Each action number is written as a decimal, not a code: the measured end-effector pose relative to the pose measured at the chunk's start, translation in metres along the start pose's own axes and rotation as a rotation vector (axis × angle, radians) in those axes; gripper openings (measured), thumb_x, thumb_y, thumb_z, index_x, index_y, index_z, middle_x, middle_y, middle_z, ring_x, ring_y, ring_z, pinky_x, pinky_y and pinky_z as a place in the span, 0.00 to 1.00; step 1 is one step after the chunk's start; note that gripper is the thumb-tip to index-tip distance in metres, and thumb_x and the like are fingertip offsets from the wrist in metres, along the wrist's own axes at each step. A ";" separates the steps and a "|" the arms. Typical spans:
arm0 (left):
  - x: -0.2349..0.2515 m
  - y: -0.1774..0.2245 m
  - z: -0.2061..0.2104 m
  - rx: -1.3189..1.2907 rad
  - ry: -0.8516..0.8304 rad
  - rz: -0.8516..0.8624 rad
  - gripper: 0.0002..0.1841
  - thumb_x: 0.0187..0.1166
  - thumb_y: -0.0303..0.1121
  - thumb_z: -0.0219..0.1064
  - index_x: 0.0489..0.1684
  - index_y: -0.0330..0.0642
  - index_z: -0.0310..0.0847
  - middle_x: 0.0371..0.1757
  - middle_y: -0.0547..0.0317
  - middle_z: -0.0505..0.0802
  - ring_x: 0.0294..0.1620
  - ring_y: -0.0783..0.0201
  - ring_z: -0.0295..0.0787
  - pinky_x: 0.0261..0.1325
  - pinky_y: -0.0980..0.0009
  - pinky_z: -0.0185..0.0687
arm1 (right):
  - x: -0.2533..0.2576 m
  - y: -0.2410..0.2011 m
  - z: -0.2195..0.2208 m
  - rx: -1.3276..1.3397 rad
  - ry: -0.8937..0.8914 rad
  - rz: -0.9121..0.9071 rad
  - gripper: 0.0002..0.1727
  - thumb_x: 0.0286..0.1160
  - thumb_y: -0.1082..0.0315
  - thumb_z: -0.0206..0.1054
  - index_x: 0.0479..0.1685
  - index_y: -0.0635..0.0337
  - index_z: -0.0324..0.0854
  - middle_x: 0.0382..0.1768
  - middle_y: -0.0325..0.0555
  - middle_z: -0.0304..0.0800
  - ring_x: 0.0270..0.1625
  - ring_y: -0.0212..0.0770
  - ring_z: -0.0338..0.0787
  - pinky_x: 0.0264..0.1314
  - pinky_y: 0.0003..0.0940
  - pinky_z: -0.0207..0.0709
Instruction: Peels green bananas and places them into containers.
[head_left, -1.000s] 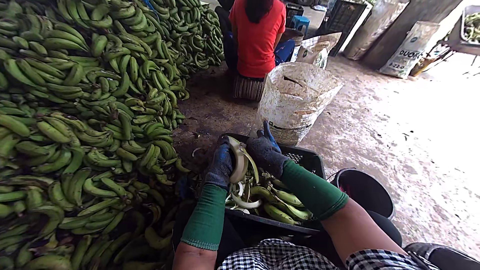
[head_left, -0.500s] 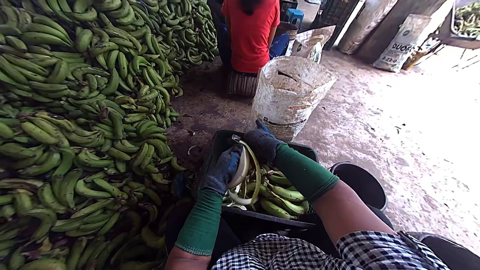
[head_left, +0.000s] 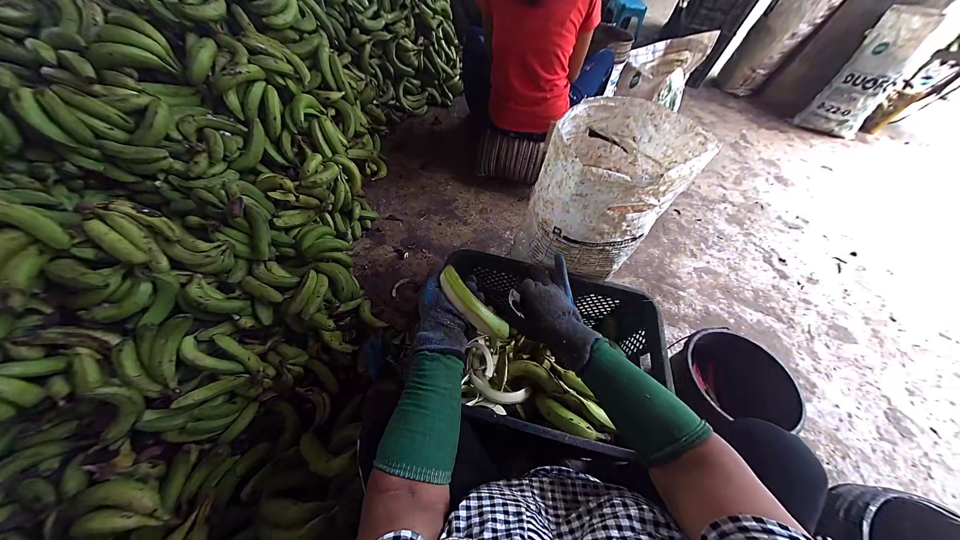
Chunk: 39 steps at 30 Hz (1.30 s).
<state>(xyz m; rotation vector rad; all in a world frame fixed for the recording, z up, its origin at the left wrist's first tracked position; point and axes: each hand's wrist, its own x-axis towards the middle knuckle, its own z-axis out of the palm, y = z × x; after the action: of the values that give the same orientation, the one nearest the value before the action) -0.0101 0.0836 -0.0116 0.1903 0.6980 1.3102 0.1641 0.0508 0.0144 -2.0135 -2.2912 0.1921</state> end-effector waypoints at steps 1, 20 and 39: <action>0.000 0.001 0.004 -0.020 0.021 0.011 0.19 0.91 0.53 0.45 0.50 0.47 0.72 0.32 0.55 0.85 0.27 0.60 0.84 0.29 0.64 0.84 | -0.005 0.002 0.003 0.027 0.048 -0.024 0.21 0.75 0.53 0.71 0.45 0.66 0.87 0.48 0.59 0.93 0.71 0.63 0.84 0.92 0.70 0.44; -0.031 -0.004 0.006 0.596 0.045 0.298 0.16 0.94 0.33 0.47 0.65 0.30 0.73 0.53 0.44 0.86 0.49 0.60 0.85 0.56 0.63 0.84 | -0.006 -0.029 0.022 -0.069 0.421 -0.232 0.27 0.52 0.54 0.84 0.51 0.59 0.86 0.66 0.54 0.90 0.92 0.71 0.59 0.88 0.84 0.25; -0.023 -0.013 -0.002 1.098 -0.290 0.451 0.16 0.91 0.37 0.56 0.67 0.43 0.83 0.61 0.52 0.91 0.62 0.64 0.87 0.69 0.62 0.82 | 0.002 -0.048 -0.045 -0.039 -0.142 0.101 0.24 0.72 0.55 0.76 0.56 0.66 0.83 0.53 0.65 0.88 0.64 0.67 0.87 0.61 0.67 0.82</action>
<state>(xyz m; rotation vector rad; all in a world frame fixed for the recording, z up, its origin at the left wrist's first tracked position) -0.0026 0.0578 -0.0116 1.4607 1.0988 1.1443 0.1238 0.0489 0.0661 -2.2049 -2.2912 0.3093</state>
